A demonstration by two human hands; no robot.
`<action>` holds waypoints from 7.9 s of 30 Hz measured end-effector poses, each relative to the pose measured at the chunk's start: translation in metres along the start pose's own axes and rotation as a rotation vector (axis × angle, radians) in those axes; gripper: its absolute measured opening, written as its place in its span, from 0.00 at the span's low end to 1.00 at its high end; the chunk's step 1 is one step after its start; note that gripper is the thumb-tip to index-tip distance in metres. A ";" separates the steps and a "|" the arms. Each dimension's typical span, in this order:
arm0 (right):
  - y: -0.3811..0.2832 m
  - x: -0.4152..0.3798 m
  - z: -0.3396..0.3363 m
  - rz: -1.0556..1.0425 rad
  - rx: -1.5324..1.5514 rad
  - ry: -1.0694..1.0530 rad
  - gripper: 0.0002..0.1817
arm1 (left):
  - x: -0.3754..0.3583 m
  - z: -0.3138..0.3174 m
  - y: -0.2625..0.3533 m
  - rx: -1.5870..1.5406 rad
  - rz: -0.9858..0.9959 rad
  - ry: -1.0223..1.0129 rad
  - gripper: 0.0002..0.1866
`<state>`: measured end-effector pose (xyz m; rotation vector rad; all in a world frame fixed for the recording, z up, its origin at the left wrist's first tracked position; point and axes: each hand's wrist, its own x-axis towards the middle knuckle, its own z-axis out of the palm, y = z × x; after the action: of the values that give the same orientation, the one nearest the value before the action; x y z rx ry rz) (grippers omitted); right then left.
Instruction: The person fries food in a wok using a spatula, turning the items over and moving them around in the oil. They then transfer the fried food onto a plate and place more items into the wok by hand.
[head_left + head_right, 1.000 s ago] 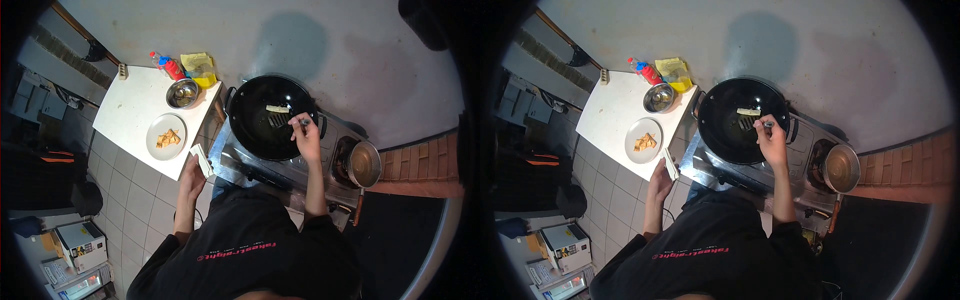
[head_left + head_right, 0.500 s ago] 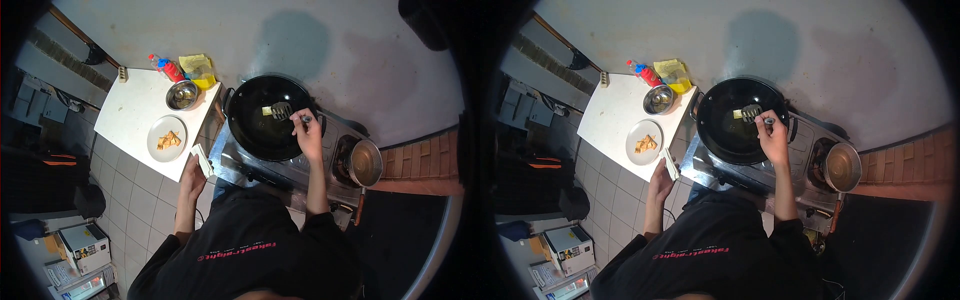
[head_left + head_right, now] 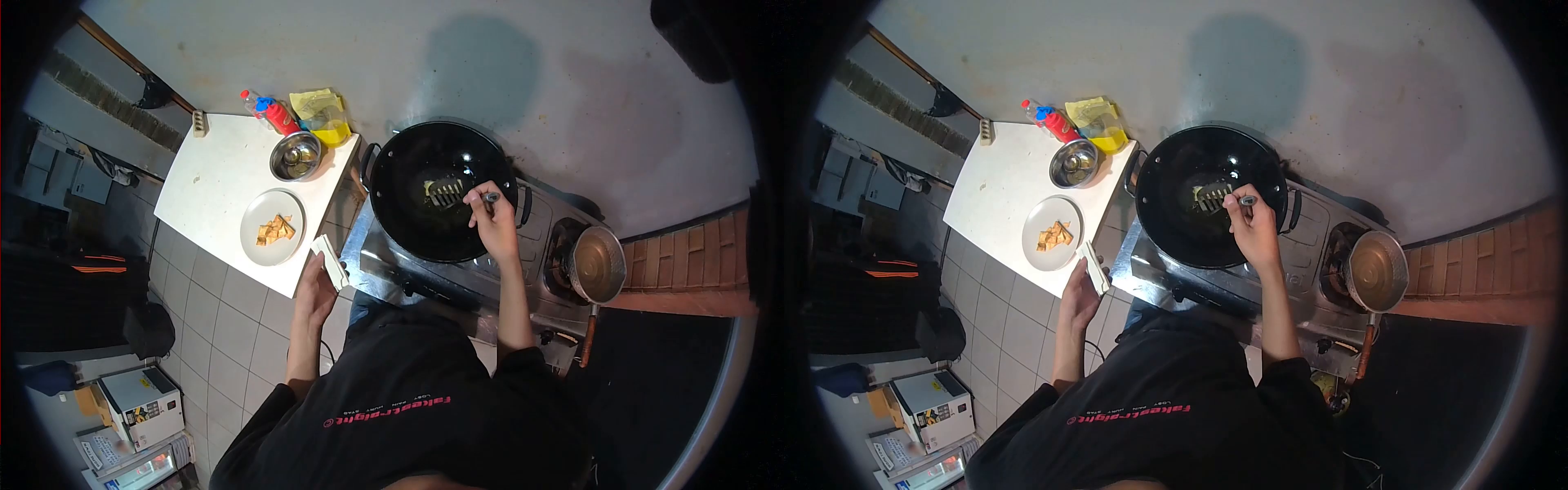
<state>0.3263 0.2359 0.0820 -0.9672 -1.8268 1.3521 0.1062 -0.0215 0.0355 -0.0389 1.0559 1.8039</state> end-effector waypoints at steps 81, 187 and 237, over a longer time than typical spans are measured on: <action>-0.034 0.015 -0.013 -0.073 -0.352 0.023 0.14 | 0.003 -0.008 -0.001 -0.040 0.020 -0.025 0.15; -0.018 -0.005 -0.013 -0.117 -0.183 0.199 0.16 | -0.003 -0.013 -0.004 -0.056 0.000 -0.010 0.14; -0.030 0.013 0.004 -0.165 -0.266 0.102 0.13 | -0.004 -0.009 -0.001 -0.055 0.012 0.026 0.14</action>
<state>0.3112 0.2400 0.1107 -0.9751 -1.9930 0.9607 0.1057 -0.0304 0.0313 -0.0904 1.0262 1.8475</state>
